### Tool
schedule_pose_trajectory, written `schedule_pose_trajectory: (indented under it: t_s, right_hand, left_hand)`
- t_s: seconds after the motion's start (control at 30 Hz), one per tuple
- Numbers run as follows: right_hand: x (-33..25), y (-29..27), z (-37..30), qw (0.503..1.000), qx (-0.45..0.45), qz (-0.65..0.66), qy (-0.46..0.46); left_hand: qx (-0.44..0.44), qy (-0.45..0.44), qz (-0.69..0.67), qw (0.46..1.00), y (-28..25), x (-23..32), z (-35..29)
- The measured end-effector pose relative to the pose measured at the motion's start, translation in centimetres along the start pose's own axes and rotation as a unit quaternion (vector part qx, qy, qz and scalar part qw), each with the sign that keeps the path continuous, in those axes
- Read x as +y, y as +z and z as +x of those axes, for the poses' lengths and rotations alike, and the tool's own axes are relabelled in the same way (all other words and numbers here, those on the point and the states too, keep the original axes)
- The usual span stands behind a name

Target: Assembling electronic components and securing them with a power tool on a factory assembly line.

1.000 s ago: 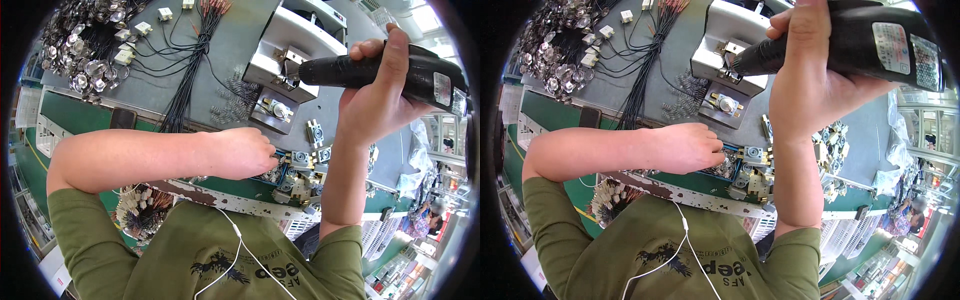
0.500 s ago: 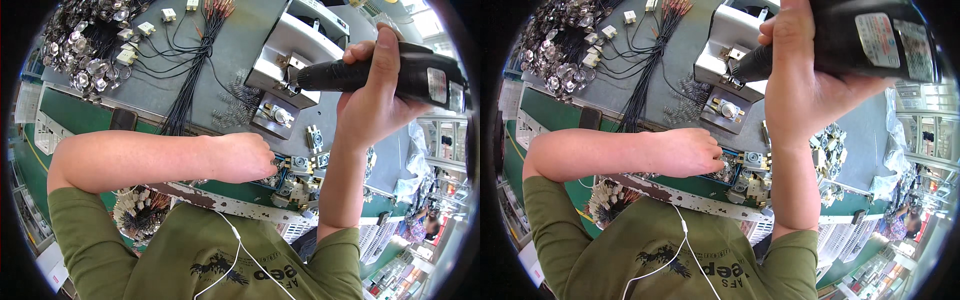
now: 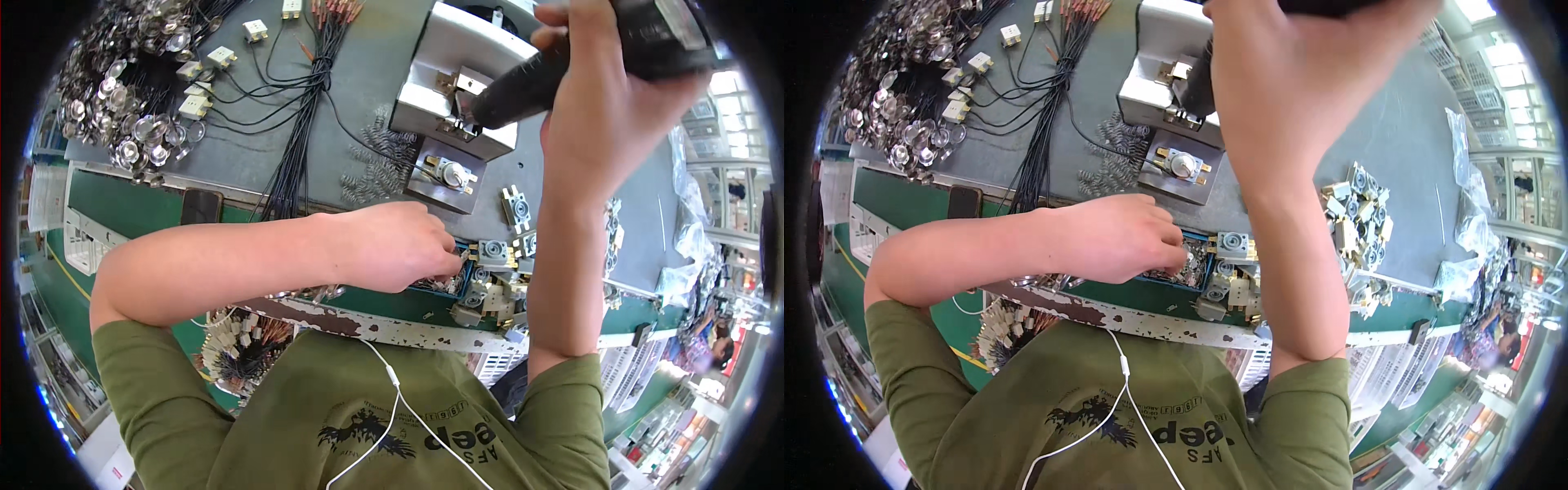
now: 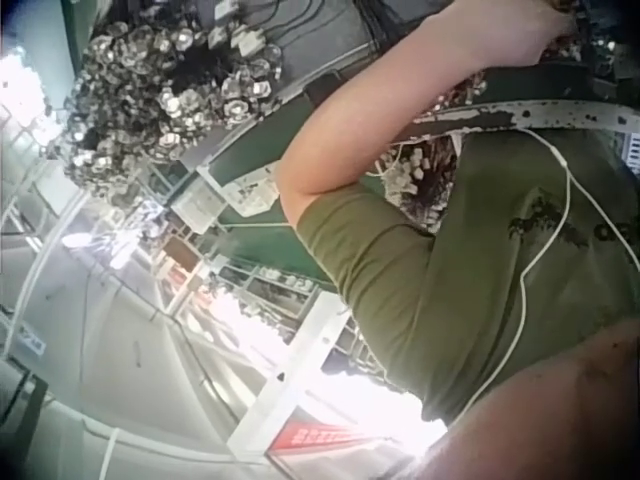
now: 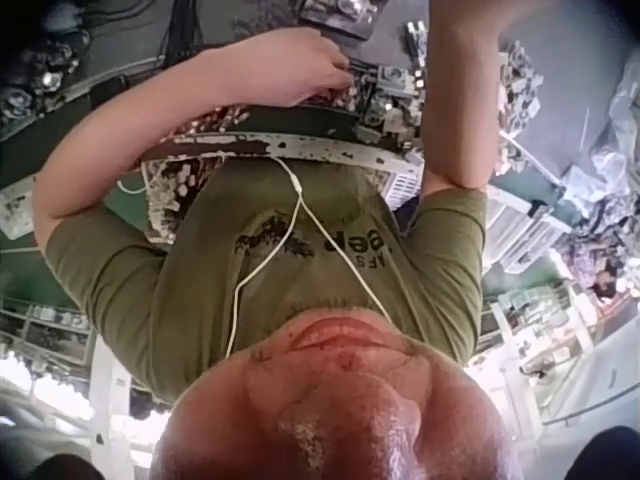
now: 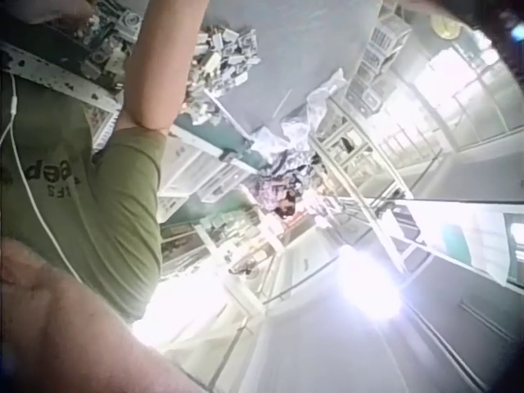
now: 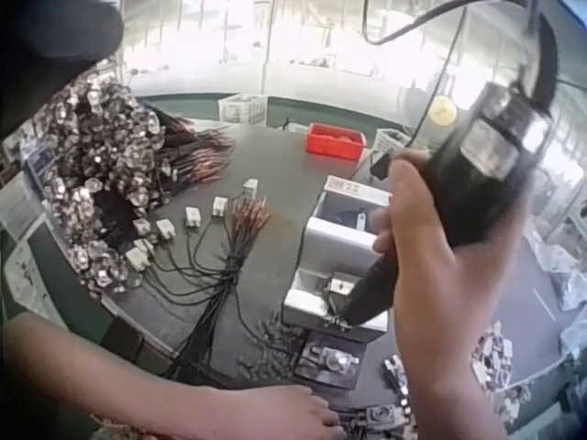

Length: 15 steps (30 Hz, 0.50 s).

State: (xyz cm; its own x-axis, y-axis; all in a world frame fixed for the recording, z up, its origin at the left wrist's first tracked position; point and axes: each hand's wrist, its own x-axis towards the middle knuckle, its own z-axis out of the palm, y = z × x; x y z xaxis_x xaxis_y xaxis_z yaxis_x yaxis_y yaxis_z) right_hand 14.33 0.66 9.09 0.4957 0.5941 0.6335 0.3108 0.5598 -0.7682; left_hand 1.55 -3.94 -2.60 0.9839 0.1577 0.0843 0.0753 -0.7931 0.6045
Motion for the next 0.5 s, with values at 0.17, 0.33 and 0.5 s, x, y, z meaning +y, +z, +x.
schedule_pose_trajectory:
  t_s: [0.17, 0.33, 0.5]
  right_hand:
    - [-0.3, -1.1, -0.6, 0.998, -0.049, 0.032, -0.008]
    - [0.1, -2.2, 0.2, 0.992, -0.075, 0.076, -0.069]
    - [1.8, -1.7, 0.2, 0.995, -0.02, 0.063, -0.075]
  left_hand:
    - [-0.021, -0.028, 0.004, 0.999, -0.8, 0.1, -0.2]
    - [0.017, -0.029, -0.01, 0.999, -1.5, 0.1, -0.4]
    - [0.012, -0.036, -0.003, 0.999, -1.6, 0.1, -0.3]
